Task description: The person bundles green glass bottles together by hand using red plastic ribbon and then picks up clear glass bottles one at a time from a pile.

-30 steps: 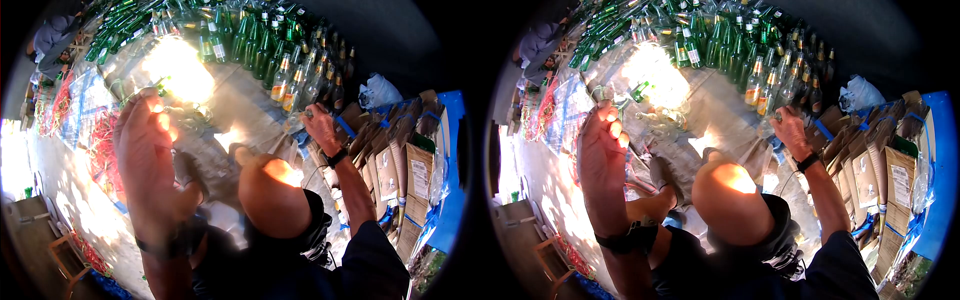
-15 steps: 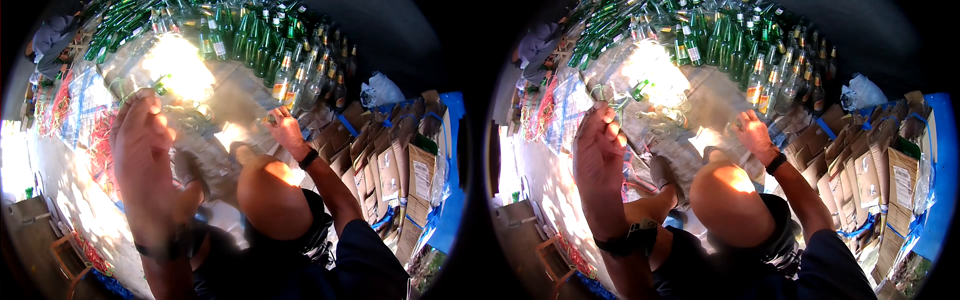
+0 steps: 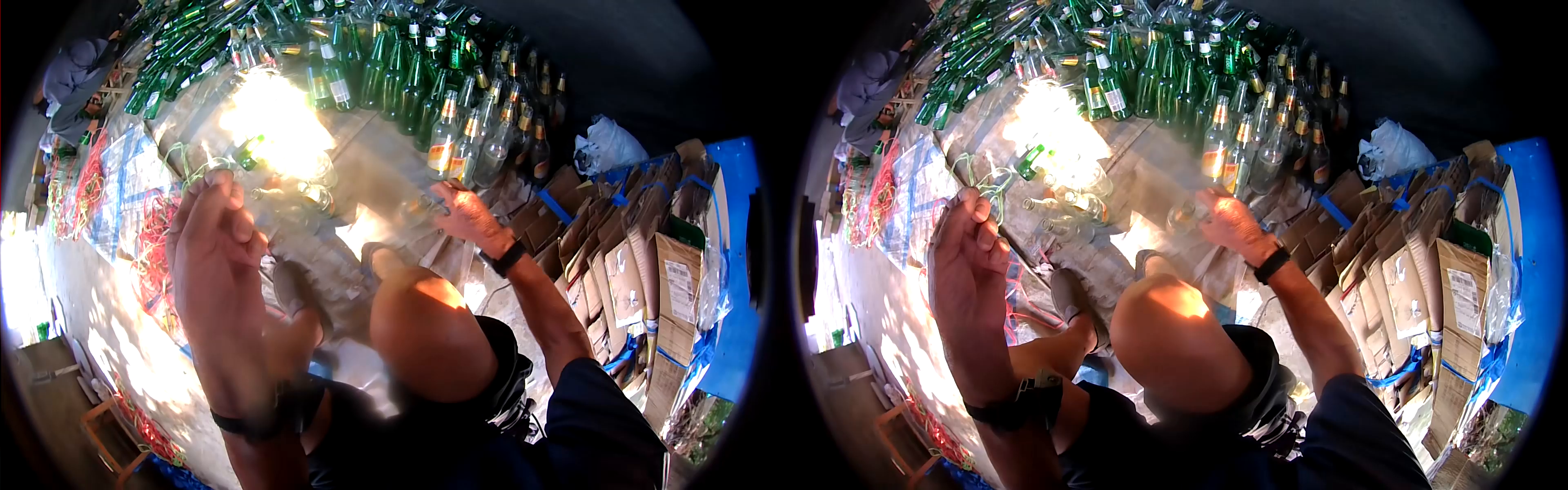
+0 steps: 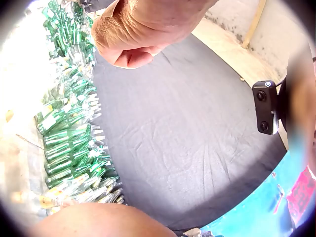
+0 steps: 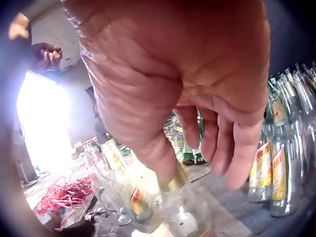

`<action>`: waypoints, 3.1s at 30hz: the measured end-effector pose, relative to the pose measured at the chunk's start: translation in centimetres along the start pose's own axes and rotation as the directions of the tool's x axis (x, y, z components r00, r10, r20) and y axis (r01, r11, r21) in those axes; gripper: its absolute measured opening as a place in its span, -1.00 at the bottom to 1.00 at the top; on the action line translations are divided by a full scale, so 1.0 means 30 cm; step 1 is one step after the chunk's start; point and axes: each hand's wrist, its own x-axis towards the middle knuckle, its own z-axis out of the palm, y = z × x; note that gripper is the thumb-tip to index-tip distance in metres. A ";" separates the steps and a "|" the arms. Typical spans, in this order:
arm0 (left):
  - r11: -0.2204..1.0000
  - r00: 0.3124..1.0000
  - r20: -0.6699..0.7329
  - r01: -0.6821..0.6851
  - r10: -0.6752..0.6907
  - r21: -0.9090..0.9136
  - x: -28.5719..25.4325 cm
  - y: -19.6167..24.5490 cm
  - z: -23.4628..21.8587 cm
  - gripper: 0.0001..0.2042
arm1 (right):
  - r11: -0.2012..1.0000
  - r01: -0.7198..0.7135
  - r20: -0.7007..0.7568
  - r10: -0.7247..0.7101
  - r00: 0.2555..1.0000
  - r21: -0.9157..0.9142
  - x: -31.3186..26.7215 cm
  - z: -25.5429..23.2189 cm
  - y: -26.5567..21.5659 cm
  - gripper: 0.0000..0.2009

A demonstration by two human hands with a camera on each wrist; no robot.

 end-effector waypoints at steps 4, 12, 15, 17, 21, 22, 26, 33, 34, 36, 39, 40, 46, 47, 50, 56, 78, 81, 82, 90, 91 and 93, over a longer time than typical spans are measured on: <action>1.000 0.999 -0.052 0.003 -0.001 0.026 0.002 -0.005 0.010 -0.86 | 0.949 -0.141 -0.121 0.110 0.986 -0.282 0.033 -0.051 0.279 -0.54; 0.921 0.957 0.133 -0.284 0.257 0.266 -0.039 -0.048 0.050 -0.85 | 0.722 -0.499 -0.300 0.400 0.866 -0.479 0.242 -0.264 0.574 -0.38; 0.946 0.979 0.086 -0.201 0.185 0.255 -0.058 -0.041 0.066 -0.85 | 0.678 -0.479 -0.264 0.403 0.876 -0.557 0.249 -0.249 0.701 -0.39; 0.947 0.982 0.074 -0.187 0.173 0.263 -0.060 -0.038 0.070 -0.86 | 0.701 -0.484 -0.269 0.402 0.875 -0.524 0.239 -0.281 0.623 -0.47; 0.947 0.984 0.066 -0.176 0.164 0.270 -0.062 -0.037 0.077 -0.86 | 0.798 -0.409 -0.299 0.299 0.906 -0.443 0.165 -0.300 0.550 -0.63; 0.948 0.984 0.070 -0.174 0.161 0.268 -0.062 -0.038 0.078 -0.86 | 0.796 -0.411 -0.301 0.299 0.905 -0.444 0.147 -0.301 0.556 -0.63; 0.954 0.986 0.068 -0.166 0.154 0.248 -0.058 -0.035 0.077 -0.86 | 0.789 -0.404 -0.271 0.308 0.912 -0.463 0.071 -0.289 0.546 -0.70; 0.955 0.984 0.072 -0.176 0.163 0.240 -0.085 -0.030 0.070 -0.86 | 0.760 -0.474 -0.256 0.399 0.880 -0.444 0.048 -0.350 0.394 -0.69; 0.954 0.984 0.072 -0.178 0.165 0.242 -0.089 -0.028 0.066 -0.86 | 0.762 -0.470 -0.253 0.396 0.883 -0.446 0.053 -0.363 0.379 -0.69; 0.953 0.983 0.067 -0.182 0.170 0.244 -0.093 -0.023 0.059 -0.86 | 0.763 -0.438 -0.258 0.355 0.898 -0.475 0.067 -0.390 0.345 -0.68; 0.950 0.982 0.064 -0.189 0.178 0.247 -0.094 -0.017 0.045 -0.86 | 0.789 -0.372 -0.239 0.289 0.927 -0.488 0.092 -0.427 0.255 -0.70; 0.950 0.981 0.063 -0.191 0.181 0.247 -0.095 -0.016 0.043 -0.86 | 0.796 -0.363 -0.230 0.285 0.931 -0.484 0.101 -0.440 0.204 -0.70; 0.953 0.981 0.048 -0.195 0.190 0.231 -0.089 -0.010 0.031 -0.87 | 0.856 -0.177 -0.181 0.099 0.978 -0.486 0.157 -0.462 0.041 -0.72; 0.954 0.980 0.041 -0.197 0.193 0.228 -0.085 -0.009 0.028 -0.87 | 0.861 -0.169 -0.176 0.094 0.980 -0.481 0.173 -0.455 0.015 -0.72; 0.957 0.980 0.019 -0.197 0.197 0.213 -0.068 -0.007 0.027 -0.87 | 0.913 0.004 -0.182 -0.086 0.980 -0.408 0.223 -0.403 -0.041 -0.73; 0.960 0.978 -0.020 -0.198 0.206 0.198 -0.021 -0.004 0.008 -0.87 | 0.951 0.054 -0.078 -0.081 0.994 -0.306 0.340 -0.242 -0.188 -0.78; 0.899 0.954 0.040 -0.295 0.298 0.323 -0.023 0.007 -0.051 -0.79 | 0.971 0.142 0.109 -0.122 0.986 -0.194 0.520 0.264 -0.270 -0.70; 0.941 0.968 0.020 -0.248 0.250 0.232 -0.023 0.009 -0.041 -0.78 | 0.982 0.092 0.136 -0.070 0.988 -0.166 0.531 0.280 -0.261 -0.71; 0.945 0.970 0.020 -0.240 0.242 0.222 -0.024 0.009 -0.039 -0.78 | 0.982 0.090 0.137 -0.068 0.988 -0.165 0.532 0.282 -0.261 -0.71; 0.968 0.980 0.004 -0.198 0.200 0.156 -0.026 0.012 -0.022 -0.76 | 0.964 0.168 0.206 -0.125 0.971 -0.207 0.546 0.258 -0.314 -0.75; 0.968 0.980 0.003 -0.196 0.198 0.157 -0.033 0.014 -0.023 -0.75 | 0.963 0.162 0.199 -0.119 0.973 -0.217 0.551 0.271 -0.292 -0.75; 0.971 0.982 -0.002 -0.185 0.187 0.149 -0.039 0.013 -0.023 -0.76 | 0.963 0.197 0.162 -0.168 0.972 -0.184 0.556 0.316 -0.233 -0.73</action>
